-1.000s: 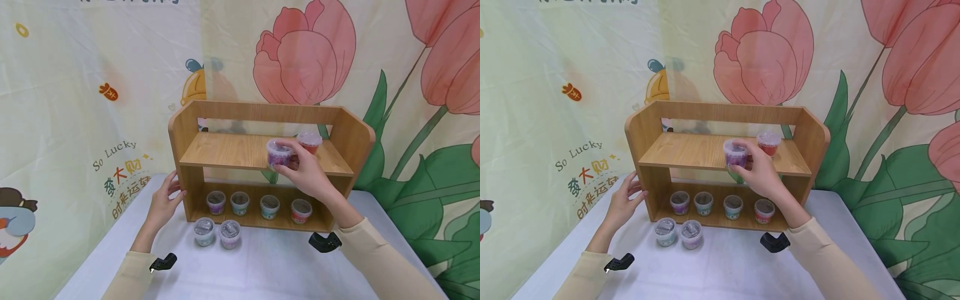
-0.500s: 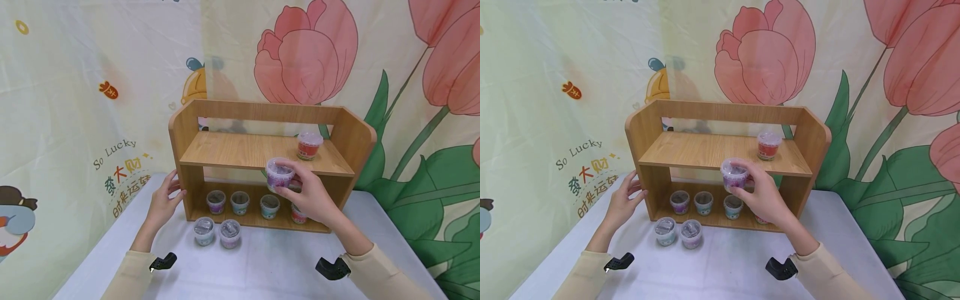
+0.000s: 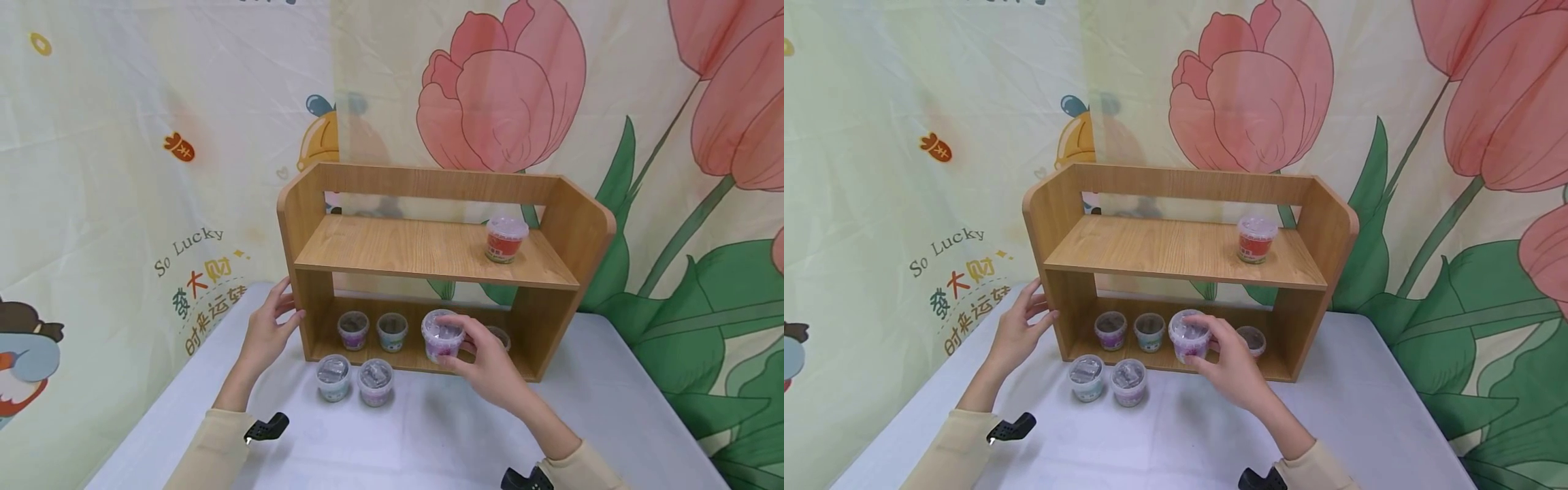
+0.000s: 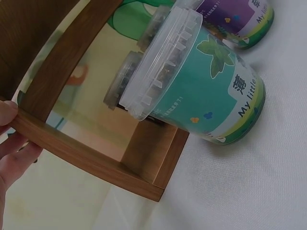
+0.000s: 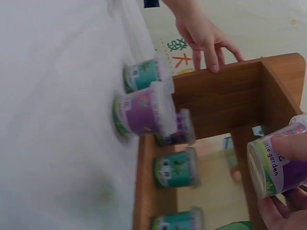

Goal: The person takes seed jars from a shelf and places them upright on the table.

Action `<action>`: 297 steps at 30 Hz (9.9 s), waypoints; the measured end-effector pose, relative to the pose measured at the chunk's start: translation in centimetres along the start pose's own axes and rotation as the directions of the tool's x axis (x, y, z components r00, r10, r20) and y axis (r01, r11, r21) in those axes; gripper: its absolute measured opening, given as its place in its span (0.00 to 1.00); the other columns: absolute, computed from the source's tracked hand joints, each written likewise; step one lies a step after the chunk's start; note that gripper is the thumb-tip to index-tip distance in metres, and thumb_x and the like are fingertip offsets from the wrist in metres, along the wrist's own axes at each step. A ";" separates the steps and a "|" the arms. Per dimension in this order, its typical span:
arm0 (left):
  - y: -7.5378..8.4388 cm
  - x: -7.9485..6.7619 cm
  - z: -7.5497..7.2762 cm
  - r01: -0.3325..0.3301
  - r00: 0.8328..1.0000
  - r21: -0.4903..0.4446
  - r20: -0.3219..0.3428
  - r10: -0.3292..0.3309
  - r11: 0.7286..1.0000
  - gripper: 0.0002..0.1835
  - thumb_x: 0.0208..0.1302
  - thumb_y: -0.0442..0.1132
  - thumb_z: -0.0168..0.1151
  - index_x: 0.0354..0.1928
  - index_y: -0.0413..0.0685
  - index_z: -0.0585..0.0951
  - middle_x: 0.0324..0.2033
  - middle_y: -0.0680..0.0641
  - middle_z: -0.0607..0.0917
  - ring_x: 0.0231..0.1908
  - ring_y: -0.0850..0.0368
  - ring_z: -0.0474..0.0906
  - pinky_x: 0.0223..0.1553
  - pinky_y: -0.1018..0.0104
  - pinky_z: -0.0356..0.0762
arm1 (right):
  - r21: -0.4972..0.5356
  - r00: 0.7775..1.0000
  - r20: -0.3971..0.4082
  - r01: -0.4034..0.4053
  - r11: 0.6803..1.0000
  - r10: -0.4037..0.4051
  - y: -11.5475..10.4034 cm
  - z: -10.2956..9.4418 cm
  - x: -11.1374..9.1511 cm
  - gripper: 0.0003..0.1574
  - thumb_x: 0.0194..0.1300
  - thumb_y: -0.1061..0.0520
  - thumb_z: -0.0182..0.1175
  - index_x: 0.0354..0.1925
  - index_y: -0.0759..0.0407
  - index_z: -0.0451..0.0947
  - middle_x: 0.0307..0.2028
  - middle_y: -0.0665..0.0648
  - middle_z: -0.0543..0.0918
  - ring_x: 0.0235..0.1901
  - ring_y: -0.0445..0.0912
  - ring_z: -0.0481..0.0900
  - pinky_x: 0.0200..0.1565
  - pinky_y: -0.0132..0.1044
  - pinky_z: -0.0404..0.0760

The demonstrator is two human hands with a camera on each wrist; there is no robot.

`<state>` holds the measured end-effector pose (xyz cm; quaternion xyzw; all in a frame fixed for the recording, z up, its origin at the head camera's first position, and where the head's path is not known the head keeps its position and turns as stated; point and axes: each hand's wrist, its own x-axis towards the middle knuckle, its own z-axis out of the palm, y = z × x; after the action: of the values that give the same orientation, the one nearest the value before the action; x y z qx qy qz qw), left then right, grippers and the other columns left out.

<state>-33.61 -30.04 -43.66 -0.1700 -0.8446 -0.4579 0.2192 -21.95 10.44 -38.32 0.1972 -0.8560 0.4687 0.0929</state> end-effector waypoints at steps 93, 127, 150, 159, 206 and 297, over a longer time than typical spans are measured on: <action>0.2 0.0 -0.1 0.034 0.999 0.006 0.025 -0.034 0.999 0.46 0.74 0.31 0.67 0.85 0.63 0.56 0.66 0.32 0.80 0.63 0.33 0.81 0.54 0.43 0.87 | -0.258 0.989 -0.134 -0.095 0.962 0.062 -3.2 -15.0 7.1 0.45 0.71 0.47 0.71 0.79 0.49 0.63 0.71 0.64 0.72 0.61 0.59 0.77 0.63 0.49 0.85; -0.1 0.0 -0.1 0.024 1.000 0.013 0.005 -0.024 1.000 0.46 0.73 0.31 0.67 0.84 0.64 0.56 0.65 0.33 0.81 0.63 0.33 0.81 0.53 0.43 0.88 | -0.037 0.996 -0.001 0.087 0.996 -0.087 3.9 -4.7 -3.3 0.41 0.58 0.68 0.79 0.66 0.52 0.75 0.63 0.57 0.79 0.60 0.55 0.78 0.58 0.26 0.83; -0.1 0.0 0.0 0.032 0.999 0.014 0.006 -0.032 0.999 0.45 0.74 0.32 0.67 0.84 0.64 0.56 0.65 0.33 0.81 0.64 0.32 0.81 0.54 0.43 0.88 | 0.042 0.993 0.054 -0.109 0.993 0.107 10.2 0.2 -5.0 0.38 0.56 0.69 0.80 0.60 0.52 0.76 0.64 0.61 0.79 0.65 0.60 0.77 0.61 0.45 0.87; 0.0 0.0 -0.1 0.036 0.999 0.020 0.002 -0.036 0.999 0.45 0.74 0.33 0.67 0.85 0.65 0.56 0.65 0.33 0.81 0.64 0.32 0.80 0.54 0.43 0.87 | 0.041 0.996 0.077 -0.049 0.998 0.046 10.9 0.8 -5.1 0.37 0.55 0.70 0.79 0.60 0.56 0.76 0.63 0.64 0.79 0.64 0.64 0.77 0.59 0.47 0.87; 0.2 0.4 0.0 0.031 0.999 0.007 0.013 -0.031 1.000 0.44 0.73 0.32 0.68 0.84 0.62 0.59 0.64 0.33 0.82 0.63 0.34 0.82 0.53 0.43 0.88 | -0.074 0.976 0.214 0.051 0.996 -0.034 -0.2 9.5 10.6 0.40 0.64 0.61 0.74 0.71 0.57 0.72 0.61 0.61 0.79 0.50 0.58 0.82 0.51 0.44 0.85; 0.0 0.0 -0.1 0.037 0.999 0.021 0.007 -0.037 0.999 0.43 0.74 0.32 0.67 0.84 0.60 0.59 0.64 0.33 0.82 0.63 0.33 0.81 0.54 0.41 0.88 | -0.178 0.973 0.116 0.217 0.960 -0.198 1.9 5.4 9.2 0.28 0.62 0.60 0.78 0.60 0.54 0.87 0.58 0.56 0.80 0.48 0.45 0.78 0.44 0.43 0.90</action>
<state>-33.62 -30.15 -43.58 -0.1539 -0.8531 -0.4524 0.2095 -30.92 4.56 -39.55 0.2988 -0.8748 0.3625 0.1181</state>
